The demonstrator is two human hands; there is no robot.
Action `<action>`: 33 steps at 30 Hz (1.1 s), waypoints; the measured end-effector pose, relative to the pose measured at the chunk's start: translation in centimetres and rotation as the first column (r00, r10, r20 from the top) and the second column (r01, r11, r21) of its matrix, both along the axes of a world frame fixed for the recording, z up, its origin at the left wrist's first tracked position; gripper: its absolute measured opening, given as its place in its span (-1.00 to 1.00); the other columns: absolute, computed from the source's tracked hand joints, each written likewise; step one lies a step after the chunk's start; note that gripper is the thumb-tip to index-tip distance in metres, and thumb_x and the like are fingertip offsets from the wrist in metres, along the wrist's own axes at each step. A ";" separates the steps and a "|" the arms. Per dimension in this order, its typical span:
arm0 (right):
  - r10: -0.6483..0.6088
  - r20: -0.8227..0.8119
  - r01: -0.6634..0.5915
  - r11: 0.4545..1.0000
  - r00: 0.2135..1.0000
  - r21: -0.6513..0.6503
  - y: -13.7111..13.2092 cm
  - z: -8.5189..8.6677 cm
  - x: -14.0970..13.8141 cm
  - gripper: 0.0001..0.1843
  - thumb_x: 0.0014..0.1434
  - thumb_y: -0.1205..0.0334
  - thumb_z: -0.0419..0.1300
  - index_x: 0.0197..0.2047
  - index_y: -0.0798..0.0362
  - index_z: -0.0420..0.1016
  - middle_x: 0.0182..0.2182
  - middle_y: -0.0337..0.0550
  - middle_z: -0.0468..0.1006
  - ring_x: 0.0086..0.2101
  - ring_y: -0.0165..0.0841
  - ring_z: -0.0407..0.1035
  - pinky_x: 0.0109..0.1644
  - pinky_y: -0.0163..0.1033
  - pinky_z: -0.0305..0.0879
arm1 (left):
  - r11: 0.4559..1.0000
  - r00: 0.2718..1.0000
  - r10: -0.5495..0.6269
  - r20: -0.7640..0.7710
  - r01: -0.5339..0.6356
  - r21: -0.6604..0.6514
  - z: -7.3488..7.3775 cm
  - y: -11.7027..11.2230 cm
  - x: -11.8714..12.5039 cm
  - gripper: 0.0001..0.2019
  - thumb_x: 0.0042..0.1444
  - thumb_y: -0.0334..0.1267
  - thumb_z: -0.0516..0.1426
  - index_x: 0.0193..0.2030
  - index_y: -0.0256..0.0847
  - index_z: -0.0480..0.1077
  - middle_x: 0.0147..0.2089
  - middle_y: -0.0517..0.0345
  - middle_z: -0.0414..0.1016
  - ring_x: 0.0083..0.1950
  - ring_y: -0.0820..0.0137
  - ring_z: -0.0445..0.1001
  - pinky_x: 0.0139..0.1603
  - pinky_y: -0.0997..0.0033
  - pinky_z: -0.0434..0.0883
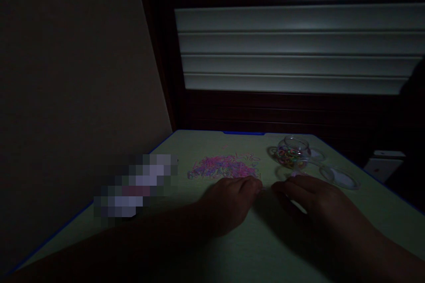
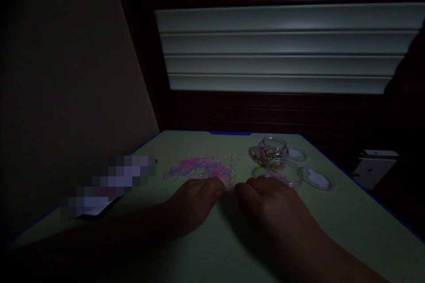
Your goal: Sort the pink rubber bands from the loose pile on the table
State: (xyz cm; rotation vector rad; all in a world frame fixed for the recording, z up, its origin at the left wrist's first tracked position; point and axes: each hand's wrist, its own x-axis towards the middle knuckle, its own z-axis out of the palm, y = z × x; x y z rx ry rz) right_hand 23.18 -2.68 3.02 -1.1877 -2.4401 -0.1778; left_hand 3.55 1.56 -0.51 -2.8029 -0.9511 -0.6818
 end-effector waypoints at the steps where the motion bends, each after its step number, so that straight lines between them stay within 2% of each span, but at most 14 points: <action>1: -0.002 -0.003 0.002 1.000 1.000 0.002 0.0 -0.1 0.0 -0.84 0.11 0.39 -0.03 -0.43 0.03 0.31 -0.43 -0.17 0.41 -0.44 -0.40 0.27 -0.38 -0.29 0.10 | 1.000 1.000 0.001 -0.002 -0.001 0.000 0.0 0.0 0.0 -0.87 0.19 -0.38 -0.16 -0.22 -0.22 0.17 -0.38 0.20 0.34 -0.43 0.48 0.32 -0.45 0.50 0.24; 5: -0.018 0.012 0.018 1.000 1.000 -0.007 -0.1 0.0 -0.1 -0.83 0.11 0.39 -0.03 -0.46 0.05 0.29 -0.44 -0.17 0.41 -0.44 -0.40 0.27 -0.37 -0.28 0.10 | 1.000 1.000 -0.010 -0.020 0.010 0.005 -0.1 0.1 0.1 -0.85 0.19 -0.37 -0.18 -0.22 -0.23 0.17 -0.35 0.18 0.34 -0.42 0.47 0.32 -0.43 0.49 0.25; 15: -0.024 0.045 0.021 0.997 0.999 0.072 0.0 -0.2 0.0 -0.85 0.07 0.42 -0.01 -0.46 0.05 0.30 -0.51 -0.20 0.38 -0.49 -0.40 0.25 -0.42 -0.29 0.07 | 1.000 1.000 -0.011 -0.026 0.010 -0.015 0.3 -0.2 0.1 -0.84 0.21 -0.36 -0.19 -0.22 -0.23 0.16 -0.31 0.17 0.34 -0.36 0.45 0.33 -0.34 0.45 0.30; 20: -0.069 0.116 0.045 0.979 0.991 0.197 0.4 0.0 0.3 -0.84 0.05 0.45 -0.01 -0.44 0.05 0.33 -0.54 -0.21 0.37 -0.50 -0.38 0.24 -0.41 -0.28 0.05 | 1.000 0.999 -0.014 -0.040 0.013 -0.016 0.4 -0.2 0.2 -0.84 0.20 -0.37 -0.20 -0.21 -0.24 0.17 -0.31 0.16 0.34 -0.37 0.45 0.33 -0.35 0.44 0.31; 25: -0.256 0.223 0.170 0.923 0.941 0.345 0.8 0.4 0.9 -0.92 -0.01 0.41 0.09 -0.44 0.05 0.33 -0.53 -0.20 0.38 -0.50 -0.32 0.25 -0.41 -0.24 0.05 | 1.000 1.000 -0.025 -0.012 0.025 -0.018 0.4 -0.2 0.1 -0.82 0.21 -0.35 -0.20 -0.18 -0.25 0.17 -0.29 0.13 0.35 -0.35 0.45 0.34 -0.34 0.45 0.32; 29: -0.404 0.272 0.296 0.884 0.874 0.362 0.7 0.8 1.5 -0.91 -0.03 0.39 0.11 -0.37 0.06 0.34 -0.48 -0.14 0.41 -0.44 -0.25 0.29 -0.37 -0.19 0.09 | 1.000 1.000 -0.025 -0.002 0.025 -0.004 0.2 -0.1 0.1 -0.81 0.22 -0.34 -0.21 -0.18 -0.25 0.17 -0.30 0.13 0.35 -0.36 0.45 0.35 -0.35 0.44 0.32; 33: -0.513 0.303 0.388 0.836 0.803 0.388 0.4 1.2 2.0 -0.96 0.00 0.36 0.08 -0.42 0.08 0.33 -0.49 -0.09 0.41 -0.48 -0.24 0.28 -0.42 -0.18 0.07 | 0.999 0.999 -0.036 -0.009 0.036 -0.018 0.3 -0.1 0.1 -0.82 0.21 -0.36 -0.20 -0.17 -0.25 0.17 -0.27 0.12 0.35 -0.33 0.44 0.35 -0.32 0.43 0.32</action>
